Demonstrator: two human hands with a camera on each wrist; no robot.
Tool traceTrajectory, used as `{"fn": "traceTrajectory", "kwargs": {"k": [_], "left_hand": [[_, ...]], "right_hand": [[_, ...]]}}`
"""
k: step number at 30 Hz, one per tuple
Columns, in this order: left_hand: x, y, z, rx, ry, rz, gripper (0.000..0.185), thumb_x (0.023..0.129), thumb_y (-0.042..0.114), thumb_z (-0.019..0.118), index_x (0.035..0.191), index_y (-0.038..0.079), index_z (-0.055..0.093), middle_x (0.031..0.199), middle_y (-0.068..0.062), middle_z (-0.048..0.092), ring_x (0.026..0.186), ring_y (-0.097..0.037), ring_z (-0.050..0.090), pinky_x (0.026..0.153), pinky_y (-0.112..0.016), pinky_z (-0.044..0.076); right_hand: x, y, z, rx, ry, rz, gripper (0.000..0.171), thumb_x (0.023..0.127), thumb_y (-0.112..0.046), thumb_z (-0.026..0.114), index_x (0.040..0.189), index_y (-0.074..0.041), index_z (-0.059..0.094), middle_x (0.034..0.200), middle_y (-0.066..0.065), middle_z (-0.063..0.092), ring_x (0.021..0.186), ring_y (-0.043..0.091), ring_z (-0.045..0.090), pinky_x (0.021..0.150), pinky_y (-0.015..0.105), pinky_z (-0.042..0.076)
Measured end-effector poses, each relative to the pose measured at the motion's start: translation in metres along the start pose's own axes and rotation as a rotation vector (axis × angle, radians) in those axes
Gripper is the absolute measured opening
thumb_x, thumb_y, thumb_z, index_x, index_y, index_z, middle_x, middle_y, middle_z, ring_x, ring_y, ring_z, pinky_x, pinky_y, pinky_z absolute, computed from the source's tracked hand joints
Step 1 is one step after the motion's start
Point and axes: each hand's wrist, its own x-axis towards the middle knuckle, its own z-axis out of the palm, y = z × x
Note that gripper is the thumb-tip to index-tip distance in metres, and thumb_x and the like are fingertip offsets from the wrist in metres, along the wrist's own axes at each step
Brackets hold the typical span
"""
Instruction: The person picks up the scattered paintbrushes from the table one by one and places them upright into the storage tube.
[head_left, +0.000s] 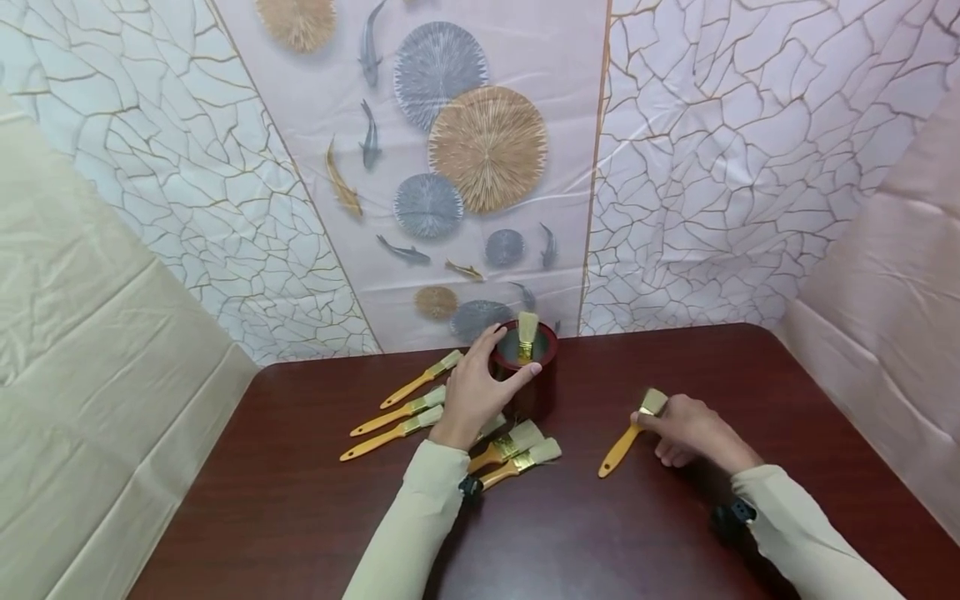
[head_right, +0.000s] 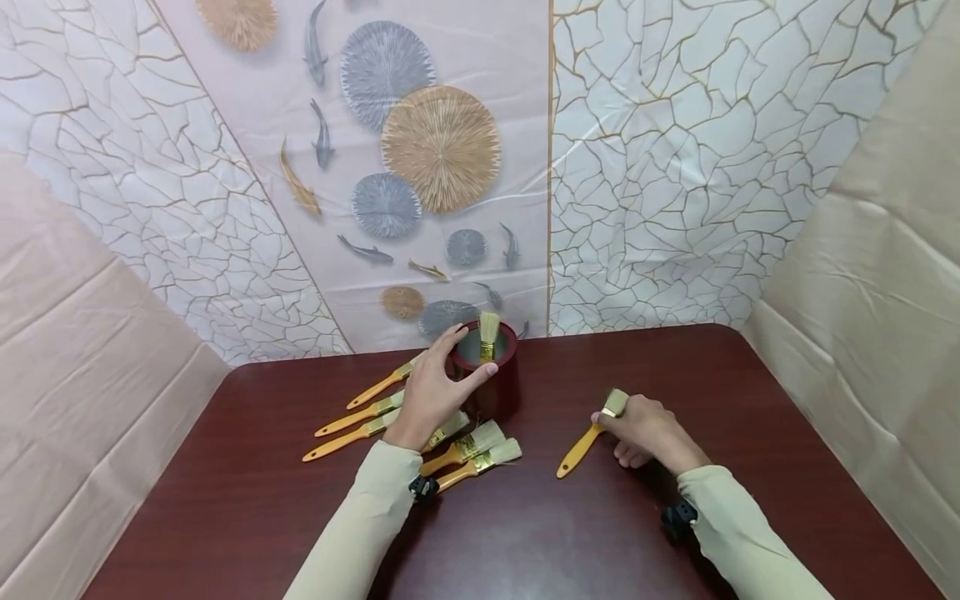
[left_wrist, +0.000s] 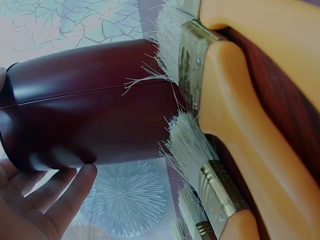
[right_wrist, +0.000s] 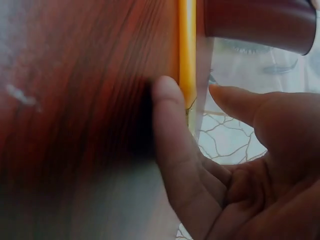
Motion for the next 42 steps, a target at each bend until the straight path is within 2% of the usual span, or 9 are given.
{"fn": "traceTrajectory", "kwargs": {"k": [7, 17, 26, 31, 35, 39, 42], "left_hand": [[0.0, 0.002, -0.001, -0.012, -0.01, 0.005, 0.093, 0.085, 0.082, 0.066, 0.159, 0.028, 0.049, 0.167, 0.001, 0.043, 0.146, -0.034, 0.05, 0.107, -0.064, 0.047], [0.0, 0.002, -0.001, -0.018, -0.011, 0.006, 0.093, 0.085, 0.082, 0.066, 0.159, 0.029, 0.049, 0.167, 0.001, 0.042, 0.146, -0.032, 0.049, 0.108, -0.063, 0.047], [-0.002, 0.001, -0.001, -0.018, -0.011, -0.003, 0.092, 0.085, 0.081, 0.067, 0.159, 0.03, 0.049, 0.167, 0.004, 0.042, 0.147, -0.031, 0.048, 0.111, -0.063, 0.045], [-0.001, 0.001, 0.0, -0.013, -0.003, -0.008, 0.093, 0.084, 0.083, 0.066, 0.159, 0.03, 0.049, 0.166, 0.005, 0.042, 0.146, -0.03, 0.05, 0.109, -0.062, 0.046], [-0.001, 0.001, 0.0, -0.012, 0.001, -0.007, 0.094, 0.084, 0.083, 0.066, 0.159, 0.03, 0.049, 0.166, 0.004, 0.043, 0.145, -0.031, 0.05, 0.108, -0.061, 0.047], [-0.001, 0.001, 0.0, -0.006, 0.004, -0.005, 0.094, 0.084, 0.084, 0.066, 0.159, 0.029, 0.049, 0.166, 0.002, 0.043, 0.145, -0.031, 0.051, 0.107, -0.061, 0.048], [0.0, 0.003, 0.001, 0.003, 0.011, -0.007, 0.094, 0.084, 0.084, 0.066, 0.159, 0.029, 0.049, 0.166, 0.004, 0.044, 0.143, -0.032, 0.053, 0.105, -0.06, 0.05]], "right_hand": [[0.01, -0.005, 0.003, 0.01, 0.054, 0.032, 0.044, 0.105, -0.035, 0.066, 0.089, 0.006, 0.06, 0.064, 0.012, 0.068, 0.051, 0.017, 0.069, 0.052, 0.031, 0.059], [0.024, -0.016, 0.015, 0.026, 0.062, 0.032, 0.03, 0.101, -0.016, 0.07, 0.083, 0.005, 0.061, 0.063, 0.013, 0.068, 0.05, 0.015, 0.069, 0.052, 0.03, 0.059], [0.027, -0.014, 0.02, 0.078, 0.059, 0.023, 0.03, 0.103, -0.018, 0.068, 0.083, 0.004, 0.061, 0.065, 0.012, 0.067, 0.051, 0.015, 0.069, 0.053, 0.03, 0.059], [0.027, -0.016, 0.015, 0.117, 0.068, -0.036, 0.032, 0.107, -0.019, 0.062, 0.085, 0.004, 0.063, 0.066, 0.011, 0.066, 0.052, 0.015, 0.069, 0.055, 0.033, 0.06], [0.021, -0.027, 0.006, 0.159, 0.085, -0.107, 0.033, 0.111, -0.02, 0.055, 0.09, 0.006, 0.059, 0.069, 0.012, 0.066, 0.054, 0.016, 0.069, 0.057, 0.037, 0.062], [0.011, -0.044, -0.006, 0.193, 0.123, -0.184, 0.033, 0.113, -0.021, 0.05, 0.103, 0.01, 0.057, 0.073, 0.014, 0.066, 0.056, 0.016, 0.069, 0.061, 0.041, 0.063], [0.004, -0.058, -0.015, 0.194, 0.18, -0.252, 0.035, 0.113, -0.021, 0.049, 0.113, 0.013, 0.057, 0.079, 0.017, 0.069, 0.057, 0.018, 0.071, 0.059, 0.039, 0.062]]}}
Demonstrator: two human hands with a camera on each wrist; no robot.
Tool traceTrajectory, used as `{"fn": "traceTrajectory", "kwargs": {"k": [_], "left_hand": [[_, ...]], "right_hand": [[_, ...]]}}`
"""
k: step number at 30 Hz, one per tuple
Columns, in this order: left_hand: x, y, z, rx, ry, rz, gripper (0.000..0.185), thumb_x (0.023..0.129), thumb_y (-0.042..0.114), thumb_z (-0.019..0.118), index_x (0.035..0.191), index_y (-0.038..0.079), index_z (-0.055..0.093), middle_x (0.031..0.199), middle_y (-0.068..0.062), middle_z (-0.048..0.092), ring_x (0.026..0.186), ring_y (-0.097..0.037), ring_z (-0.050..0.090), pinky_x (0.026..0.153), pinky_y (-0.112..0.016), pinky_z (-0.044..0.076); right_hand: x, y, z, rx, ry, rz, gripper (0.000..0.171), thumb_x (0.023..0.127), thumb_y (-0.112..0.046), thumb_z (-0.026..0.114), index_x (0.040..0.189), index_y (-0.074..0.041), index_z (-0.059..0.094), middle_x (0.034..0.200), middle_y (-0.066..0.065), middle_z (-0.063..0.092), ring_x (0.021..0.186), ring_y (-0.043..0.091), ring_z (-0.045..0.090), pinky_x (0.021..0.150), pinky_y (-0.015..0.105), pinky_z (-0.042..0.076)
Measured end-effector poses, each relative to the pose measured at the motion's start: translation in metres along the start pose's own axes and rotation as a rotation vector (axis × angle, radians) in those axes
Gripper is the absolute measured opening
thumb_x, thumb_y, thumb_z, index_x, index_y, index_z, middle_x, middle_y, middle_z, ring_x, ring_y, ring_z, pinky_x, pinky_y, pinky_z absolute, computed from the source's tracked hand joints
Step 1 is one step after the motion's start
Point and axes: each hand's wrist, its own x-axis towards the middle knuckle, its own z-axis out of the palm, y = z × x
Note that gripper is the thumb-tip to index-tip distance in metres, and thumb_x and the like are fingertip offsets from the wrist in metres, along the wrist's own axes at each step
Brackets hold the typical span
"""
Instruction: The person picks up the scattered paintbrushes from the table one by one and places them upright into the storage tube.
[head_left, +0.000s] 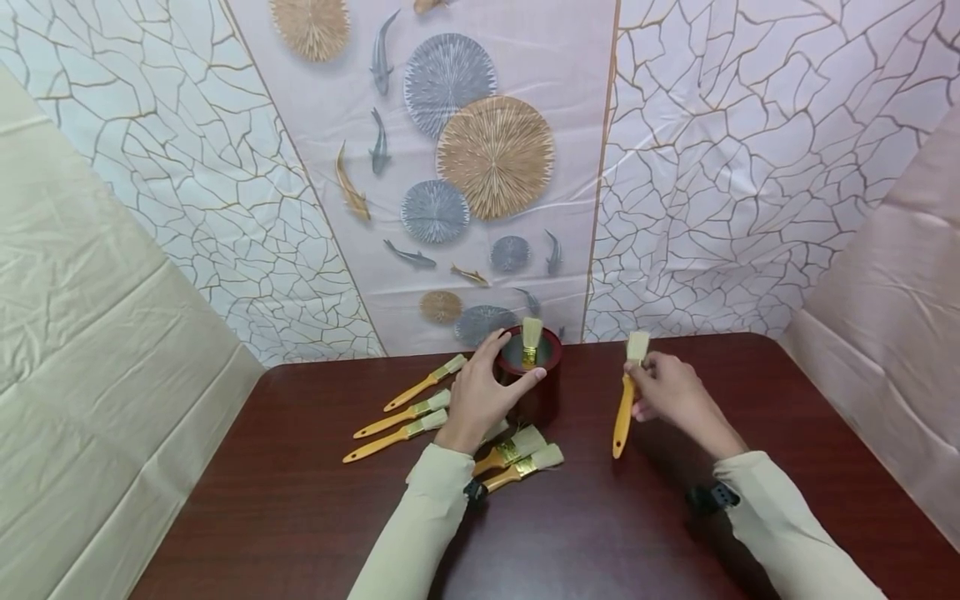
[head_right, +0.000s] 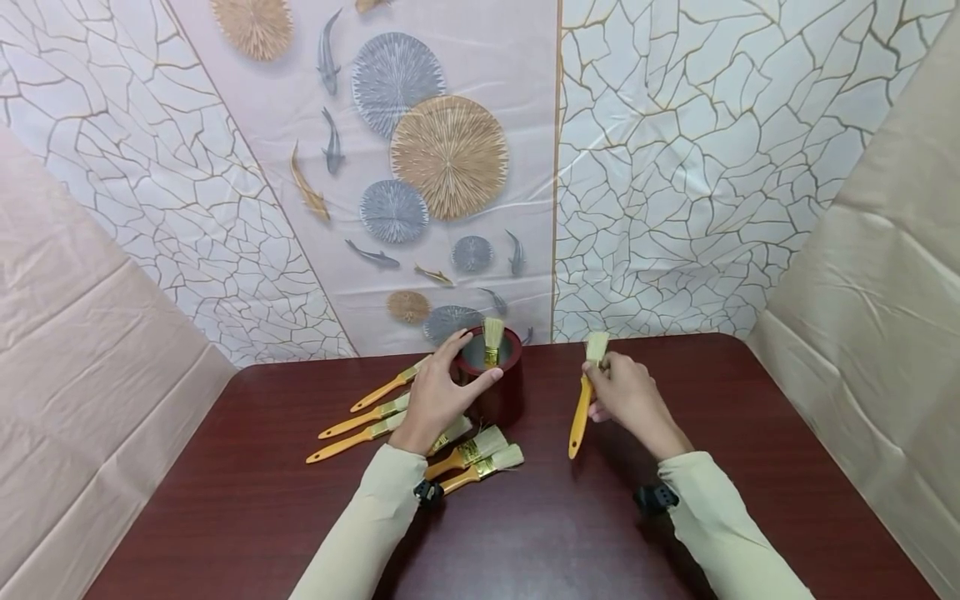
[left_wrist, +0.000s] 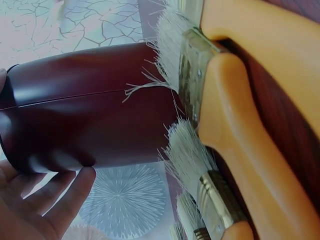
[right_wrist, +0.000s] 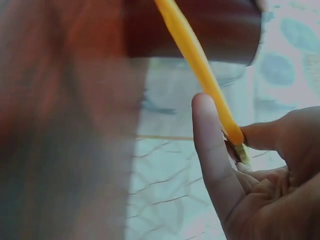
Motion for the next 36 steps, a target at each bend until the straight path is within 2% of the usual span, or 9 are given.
{"fn": "traceTrajectory", "kwargs": {"k": [8, 13, 15, 20, 23, 29, 36], "left_hand": [[-0.004, 0.007, 0.006, 0.038, 0.064, -0.008, 0.094, 0.083, 0.083, 0.067, 0.157, 0.027, 0.052, 0.164, 0.004, 0.046, 0.134, -0.029, 0.061, 0.099, -0.055, 0.054], [-0.006, 0.009, 0.009, 0.094, 0.124, 0.031, 0.094, 0.085, 0.084, 0.065, 0.155, 0.022, 0.056, 0.161, 0.0, 0.051, 0.114, -0.029, 0.072, 0.084, -0.048, 0.06], [-0.007, 0.009, 0.011, 0.13, 0.138, 0.046, 0.094, 0.086, 0.085, 0.062, 0.155, 0.021, 0.056, 0.16, -0.001, 0.052, 0.11, -0.029, 0.073, 0.078, -0.046, 0.06], [-0.009, 0.01, 0.011, 0.198, 0.136, 0.06, 0.093, 0.089, 0.085, 0.056, 0.157, 0.02, 0.053, 0.162, -0.001, 0.05, 0.11, -0.03, 0.074, 0.062, -0.038, 0.057], [-0.011, 0.012, 0.01, 0.229, 0.11, 0.068, 0.091, 0.093, 0.081, 0.054, 0.159, 0.02, 0.05, 0.164, 0.002, 0.047, 0.108, -0.029, 0.074, 0.057, -0.035, 0.054], [-0.014, 0.016, 0.008, 0.254, 0.072, 0.091, 0.087, 0.096, 0.077, 0.052, 0.161, 0.018, 0.047, 0.165, 0.001, 0.045, 0.098, -0.03, 0.075, 0.054, -0.034, 0.051], [-0.014, 0.019, 0.008, 0.263, 0.054, 0.095, 0.088, 0.097, 0.078, 0.051, 0.161, 0.017, 0.047, 0.165, -0.001, 0.045, 0.094, -0.03, 0.075, 0.055, -0.034, 0.053]], "right_hand": [[-0.008, -0.052, -0.013, -0.015, 0.168, -0.185, 0.033, 0.112, -0.019, 0.053, 0.124, 0.011, 0.055, 0.1, 0.025, 0.07, 0.065, 0.021, 0.073, 0.058, 0.031, 0.061], [-0.011, -0.08, -0.017, -0.054, 0.238, -0.261, 0.032, 0.112, -0.024, 0.055, 0.125, 0.006, 0.054, 0.108, 0.024, 0.069, 0.07, 0.023, 0.074, 0.058, 0.029, 0.06], [-0.014, -0.091, -0.018, -0.094, 0.276, -0.301, 0.031, 0.111, -0.026, 0.057, 0.123, 0.003, 0.055, 0.111, 0.022, 0.07, 0.071, 0.024, 0.076, 0.056, 0.029, 0.058], [-0.018, -0.116, -0.015, -0.191, 0.393, -0.408, 0.024, 0.108, -0.024, 0.062, 0.12, -0.004, 0.057, 0.112, 0.016, 0.072, 0.074, 0.027, 0.077, 0.054, 0.032, 0.048], [-0.015, -0.128, -0.011, -0.184, 0.439, -0.475, 0.024, 0.106, -0.018, 0.065, 0.122, -0.002, 0.058, 0.111, 0.016, 0.071, 0.078, 0.03, 0.078, 0.058, 0.036, 0.051], [-0.001, -0.135, 0.001, -0.119, 0.421, -0.557, 0.026, 0.103, -0.007, 0.067, 0.124, 0.003, 0.057, 0.108, 0.021, 0.07, 0.088, 0.039, 0.078, 0.067, 0.049, 0.06], [0.009, -0.135, 0.01, -0.178, 0.368, -0.535, 0.023, 0.105, -0.01, 0.064, 0.123, 0.004, 0.055, 0.104, 0.022, 0.071, 0.088, 0.039, 0.076, 0.064, 0.047, 0.06]]}}
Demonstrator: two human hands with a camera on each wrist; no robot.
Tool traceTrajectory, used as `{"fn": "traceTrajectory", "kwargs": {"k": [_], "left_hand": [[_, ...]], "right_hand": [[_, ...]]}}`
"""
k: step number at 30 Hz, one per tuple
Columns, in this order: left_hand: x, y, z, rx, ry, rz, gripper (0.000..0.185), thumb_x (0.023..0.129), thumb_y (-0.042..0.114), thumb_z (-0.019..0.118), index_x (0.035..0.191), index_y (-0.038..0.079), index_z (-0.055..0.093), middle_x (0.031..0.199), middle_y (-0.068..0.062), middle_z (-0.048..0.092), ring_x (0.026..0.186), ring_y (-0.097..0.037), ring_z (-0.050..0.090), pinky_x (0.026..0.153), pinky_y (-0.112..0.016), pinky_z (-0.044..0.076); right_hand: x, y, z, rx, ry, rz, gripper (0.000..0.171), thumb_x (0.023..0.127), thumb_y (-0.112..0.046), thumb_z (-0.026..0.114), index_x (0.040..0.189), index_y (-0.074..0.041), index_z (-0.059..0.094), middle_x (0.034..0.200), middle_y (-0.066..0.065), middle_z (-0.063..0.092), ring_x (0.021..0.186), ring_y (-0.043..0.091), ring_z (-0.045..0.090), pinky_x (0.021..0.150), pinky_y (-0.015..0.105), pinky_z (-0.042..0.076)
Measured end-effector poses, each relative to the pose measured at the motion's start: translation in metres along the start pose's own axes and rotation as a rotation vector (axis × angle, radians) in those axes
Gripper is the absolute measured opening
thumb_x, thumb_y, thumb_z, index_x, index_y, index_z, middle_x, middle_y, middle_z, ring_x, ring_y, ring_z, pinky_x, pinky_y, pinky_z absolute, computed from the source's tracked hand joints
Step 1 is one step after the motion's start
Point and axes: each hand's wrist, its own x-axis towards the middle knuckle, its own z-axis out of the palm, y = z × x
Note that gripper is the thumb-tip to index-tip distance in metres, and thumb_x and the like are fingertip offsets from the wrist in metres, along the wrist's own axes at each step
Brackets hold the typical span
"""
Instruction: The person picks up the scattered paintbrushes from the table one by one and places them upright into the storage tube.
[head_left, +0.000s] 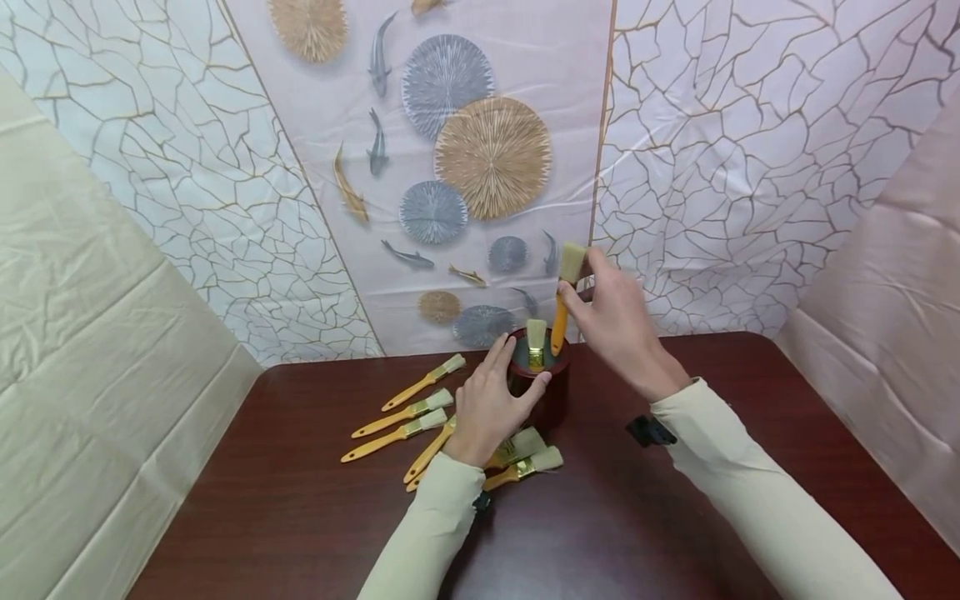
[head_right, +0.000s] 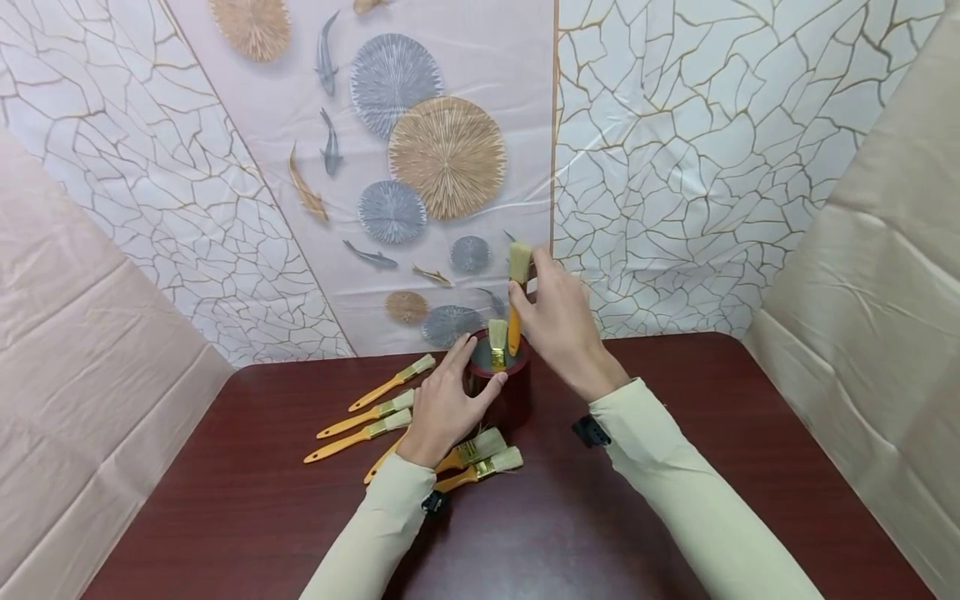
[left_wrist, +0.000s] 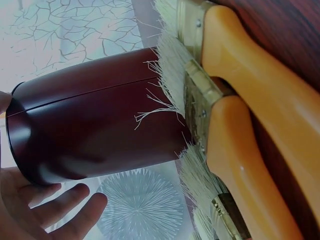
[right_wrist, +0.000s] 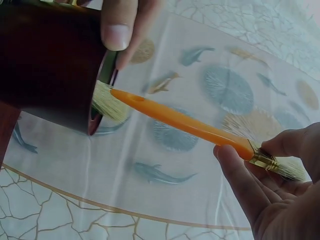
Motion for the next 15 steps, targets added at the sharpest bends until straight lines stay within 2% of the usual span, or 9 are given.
{"fn": "traceTrajectory", "kwargs": {"k": [4, 10, 15], "left_hand": [[0.001, 0.001, 0.0, 0.002, 0.005, -0.001, 0.088, 0.096, 0.078, 0.053, 0.161, 0.018, 0.047, 0.165, 0.0, 0.045, 0.089, -0.028, 0.075, 0.053, -0.032, 0.051], [0.0, 0.0, 0.001, -0.005, 0.001, -0.006, 0.089, 0.096, 0.079, 0.052, 0.161, 0.018, 0.047, 0.165, 0.001, 0.045, 0.078, -0.025, 0.073, 0.048, -0.028, 0.045], [-0.001, 0.0, 0.001, -0.012, 0.002, -0.012, 0.088, 0.096, 0.078, 0.052, 0.161, 0.019, 0.047, 0.165, 0.002, 0.045, 0.072, -0.024, 0.071, 0.047, -0.028, 0.044]], "right_hand": [[0.003, 0.006, 0.006, -0.022, -0.023, 0.016, 0.02, 0.107, -0.013, 0.062, 0.12, 0.002, 0.057, 0.104, 0.022, 0.071, 0.085, 0.037, 0.075, 0.061, 0.045, 0.057], [0.004, 0.019, 0.016, -0.035, -0.04, 0.042, 0.018, 0.109, -0.017, 0.06, 0.116, -0.001, 0.059, 0.103, 0.018, 0.072, 0.081, 0.032, 0.071, 0.067, 0.043, 0.054], [0.001, 0.029, 0.025, -0.041, -0.059, 0.062, 0.018, 0.109, -0.019, 0.061, 0.113, -0.001, 0.06, 0.098, 0.017, 0.073, 0.073, 0.028, 0.068, 0.062, 0.04, 0.052]]}}
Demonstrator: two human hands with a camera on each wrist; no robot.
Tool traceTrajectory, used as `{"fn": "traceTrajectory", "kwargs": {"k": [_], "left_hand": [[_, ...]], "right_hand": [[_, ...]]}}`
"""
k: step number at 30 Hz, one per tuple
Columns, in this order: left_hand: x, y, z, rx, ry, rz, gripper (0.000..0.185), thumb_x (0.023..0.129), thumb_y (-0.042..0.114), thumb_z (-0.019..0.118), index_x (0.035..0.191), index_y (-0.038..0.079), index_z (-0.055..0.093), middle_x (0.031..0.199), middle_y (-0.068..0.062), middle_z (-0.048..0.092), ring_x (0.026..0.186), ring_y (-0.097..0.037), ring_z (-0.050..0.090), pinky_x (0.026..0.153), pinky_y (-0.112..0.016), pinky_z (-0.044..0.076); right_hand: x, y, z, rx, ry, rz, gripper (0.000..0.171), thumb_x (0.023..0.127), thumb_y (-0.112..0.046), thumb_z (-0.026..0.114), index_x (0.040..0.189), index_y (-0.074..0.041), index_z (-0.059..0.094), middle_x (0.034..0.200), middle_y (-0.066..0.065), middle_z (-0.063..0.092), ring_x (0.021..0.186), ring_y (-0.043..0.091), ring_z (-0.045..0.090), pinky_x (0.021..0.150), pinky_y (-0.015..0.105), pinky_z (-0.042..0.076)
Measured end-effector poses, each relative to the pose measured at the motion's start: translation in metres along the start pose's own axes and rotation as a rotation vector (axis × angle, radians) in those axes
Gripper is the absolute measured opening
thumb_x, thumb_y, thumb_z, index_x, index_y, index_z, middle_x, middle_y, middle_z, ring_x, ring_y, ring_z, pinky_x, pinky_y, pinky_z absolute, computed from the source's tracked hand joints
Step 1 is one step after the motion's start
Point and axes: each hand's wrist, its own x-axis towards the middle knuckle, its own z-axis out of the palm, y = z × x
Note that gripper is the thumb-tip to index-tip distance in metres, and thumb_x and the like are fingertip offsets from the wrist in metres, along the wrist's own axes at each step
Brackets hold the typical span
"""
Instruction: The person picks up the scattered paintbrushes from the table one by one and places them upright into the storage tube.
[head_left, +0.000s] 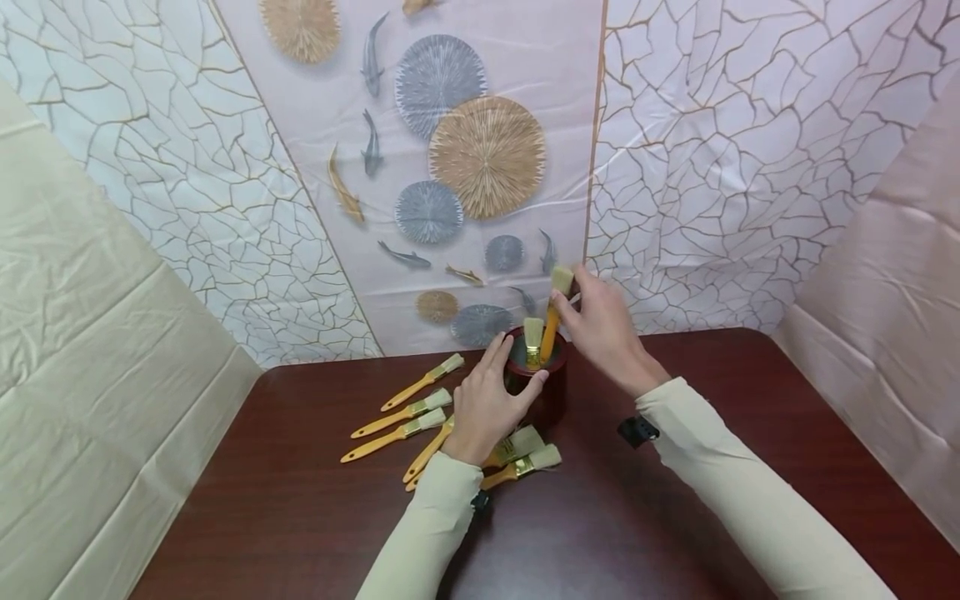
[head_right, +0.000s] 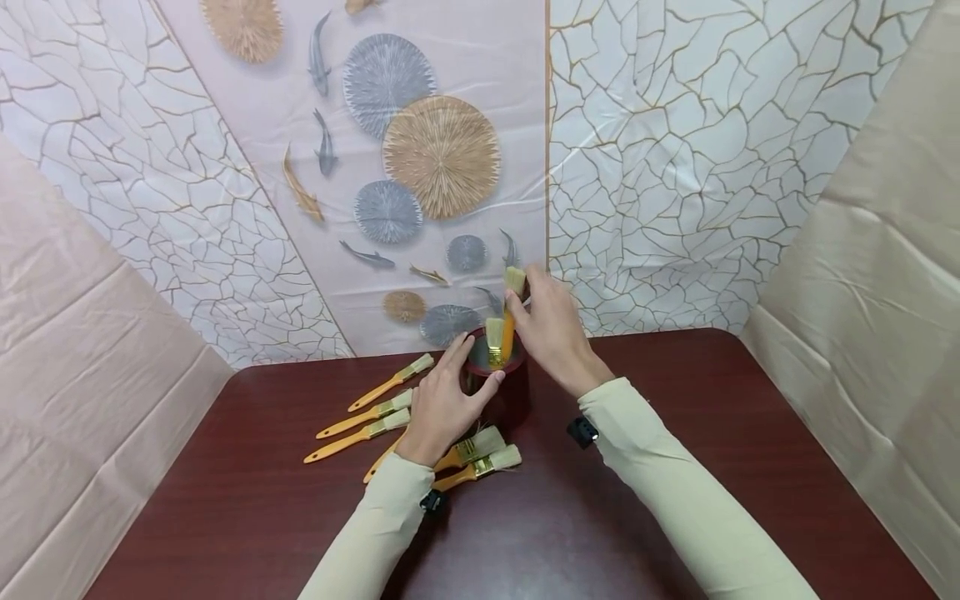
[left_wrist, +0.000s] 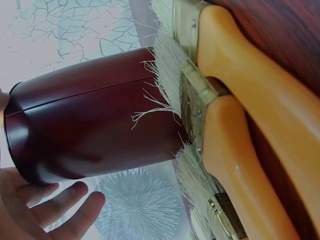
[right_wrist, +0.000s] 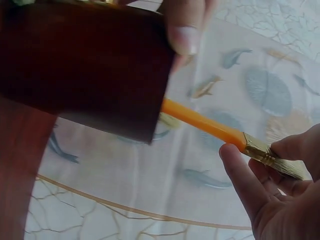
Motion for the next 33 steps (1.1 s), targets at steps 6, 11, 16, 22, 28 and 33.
{"fn": "traceTrajectory", "kwargs": {"k": [6, 11, 16, 22, 28, 33], "left_hand": [[0.001, -0.002, 0.0, 0.0, 0.014, 0.003, 0.088, 0.096, 0.078, 0.053, 0.16, 0.019, 0.048, 0.165, 0.001, 0.046, 0.069, -0.022, 0.071, 0.047, -0.027, 0.045], [0.001, -0.001, -0.001, -0.004, 0.01, 0.002, 0.087, 0.096, 0.078, 0.053, 0.161, 0.019, 0.047, 0.165, 0.001, 0.046, 0.061, -0.019, 0.065, 0.043, -0.026, 0.04], [0.0, 0.0, -0.001, -0.007, 0.011, -0.004, 0.087, 0.096, 0.078, 0.053, 0.161, 0.02, 0.047, 0.165, 0.001, 0.045, 0.07, -0.023, 0.071, 0.047, -0.028, 0.044], [0.001, -0.001, -0.002, -0.008, 0.015, -0.003, 0.087, 0.096, 0.077, 0.054, 0.161, 0.02, 0.047, 0.164, 0.0, 0.046, 0.064, -0.021, 0.067, 0.046, -0.027, 0.042], [0.002, -0.001, -0.003, -0.007, 0.01, -0.01, 0.086, 0.096, 0.077, 0.055, 0.161, 0.021, 0.047, 0.164, 0.001, 0.046, 0.057, -0.016, 0.06, 0.045, -0.027, 0.041], [0.001, 0.0, -0.002, -0.019, -0.017, -0.015, 0.087, 0.096, 0.077, 0.055, 0.161, 0.021, 0.047, 0.165, 0.0, 0.045, 0.064, -0.019, 0.065, 0.048, -0.028, 0.043]], "right_hand": [[-0.006, 0.011, 0.013, -0.055, -0.044, 0.039, 0.021, 0.107, -0.02, 0.065, 0.115, -0.002, 0.061, 0.097, 0.018, 0.074, 0.074, 0.029, 0.07, 0.063, 0.042, 0.054], [-0.01, 0.02, 0.022, -0.12, -0.081, 0.068, 0.022, 0.106, -0.025, 0.066, 0.106, -0.003, 0.066, 0.089, 0.014, 0.074, 0.068, 0.026, 0.066, 0.061, 0.041, 0.052], [-0.011, 0.028, 0.03, -0.141, -0.086, 0.097, 0.023, 0.104, -0.027, 0.068, 0.093, -0.007, 0.071, 0.078, 0.007, 0.069, 0.064, 0.022, 0.058, 0.058, 0.037, 0.045], [-0.012, 0.037, 0.037, -0.1, -0.092, 0.142, 0.022, 0.103, -0.027, 0.069, 0.094, -0.007, 0.072, 0.087, 0.01, 0.064, 0.07, 0.025, 0.057, 0.062, 0.038, 0.043], [-0.013, 0.043, 0.041, -0.033, -0.122, 0.177, 0.027, 0.104, -0.031, 0.069, 0.11, -0.004, 0.072, 0.106, 0.016, 0.069, 0.095, 0.034, 0.068, 0.077, 0.048, 0.053], [-0.018, 0.046, 0.038, 0.055, -0.135, 0.205, 0.038, 0.107, -0.036, 0.064, 0.123, -0.003, 0.064, 0.115, 0.019, 0.071, 0.106, 0.036, 0.068, 0.087, 0.052, 0.055]]}}
